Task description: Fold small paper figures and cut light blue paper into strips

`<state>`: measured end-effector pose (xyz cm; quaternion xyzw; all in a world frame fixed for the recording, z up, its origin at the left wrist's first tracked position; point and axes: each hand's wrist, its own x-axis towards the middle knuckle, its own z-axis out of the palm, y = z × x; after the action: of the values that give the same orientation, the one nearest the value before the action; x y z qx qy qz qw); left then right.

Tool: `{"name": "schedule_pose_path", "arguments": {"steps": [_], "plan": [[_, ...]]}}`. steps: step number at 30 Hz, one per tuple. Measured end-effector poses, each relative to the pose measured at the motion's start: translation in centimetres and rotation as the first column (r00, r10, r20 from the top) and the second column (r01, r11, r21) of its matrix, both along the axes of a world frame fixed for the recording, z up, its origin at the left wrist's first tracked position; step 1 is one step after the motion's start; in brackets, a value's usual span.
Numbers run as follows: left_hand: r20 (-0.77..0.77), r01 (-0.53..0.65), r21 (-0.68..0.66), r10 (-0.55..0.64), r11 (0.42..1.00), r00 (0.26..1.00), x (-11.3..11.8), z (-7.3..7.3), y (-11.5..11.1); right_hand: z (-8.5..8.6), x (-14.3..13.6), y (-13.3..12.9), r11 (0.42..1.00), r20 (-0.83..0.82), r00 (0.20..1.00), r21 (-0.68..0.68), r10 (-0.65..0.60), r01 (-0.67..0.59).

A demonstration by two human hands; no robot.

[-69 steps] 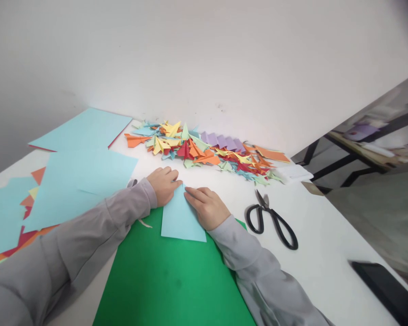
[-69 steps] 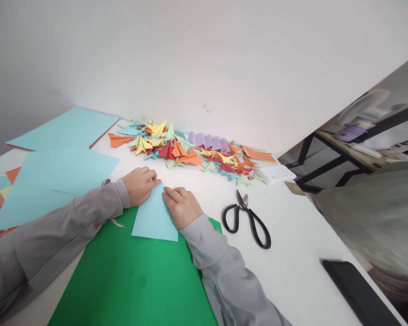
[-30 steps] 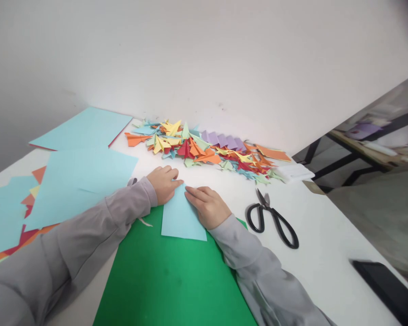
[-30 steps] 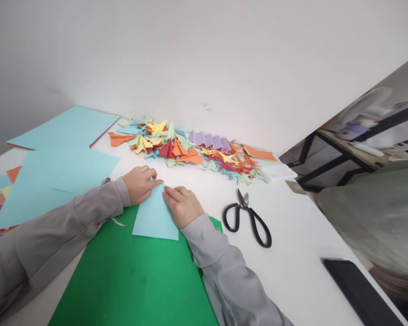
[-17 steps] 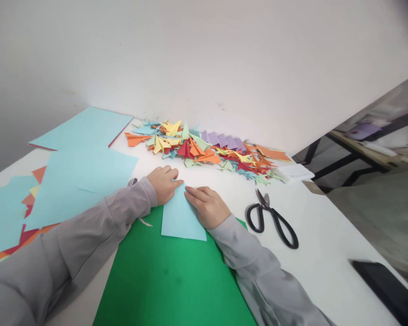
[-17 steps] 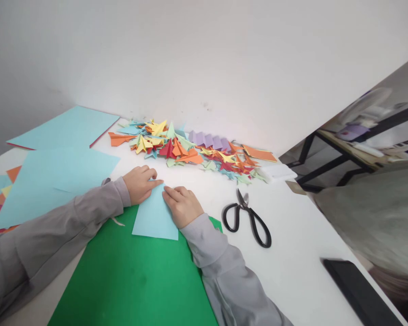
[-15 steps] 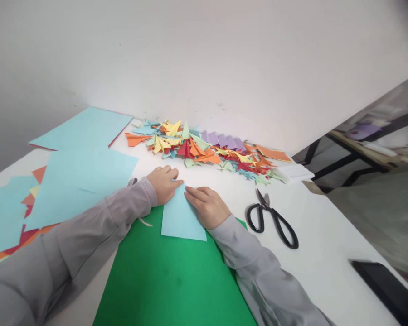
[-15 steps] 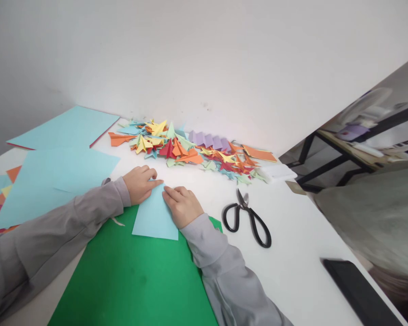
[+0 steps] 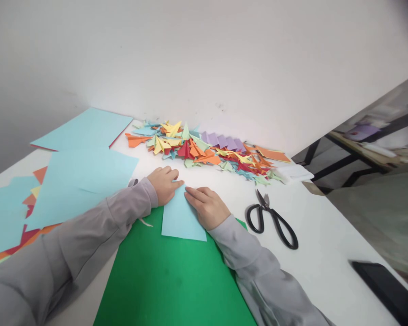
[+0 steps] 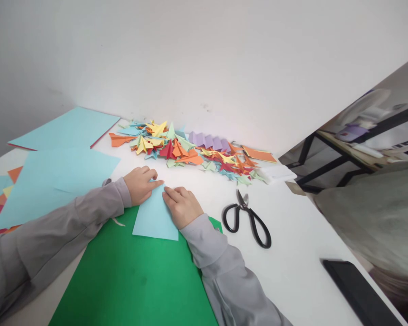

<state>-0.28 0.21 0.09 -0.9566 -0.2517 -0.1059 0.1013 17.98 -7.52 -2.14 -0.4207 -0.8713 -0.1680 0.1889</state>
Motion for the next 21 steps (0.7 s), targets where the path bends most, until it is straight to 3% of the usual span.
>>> {"name": "schedule_pose_path", "arguments": {"steps": [21], "plan": [[0.001, -0.01, -0.033, 0.01, 0.999, 1.0, -0.04, 0.13, -0.03, 0.05, -0.01, 0.03, 1.0, 0.015, 1.0, -0.018, -0.013, 0.014]]}}
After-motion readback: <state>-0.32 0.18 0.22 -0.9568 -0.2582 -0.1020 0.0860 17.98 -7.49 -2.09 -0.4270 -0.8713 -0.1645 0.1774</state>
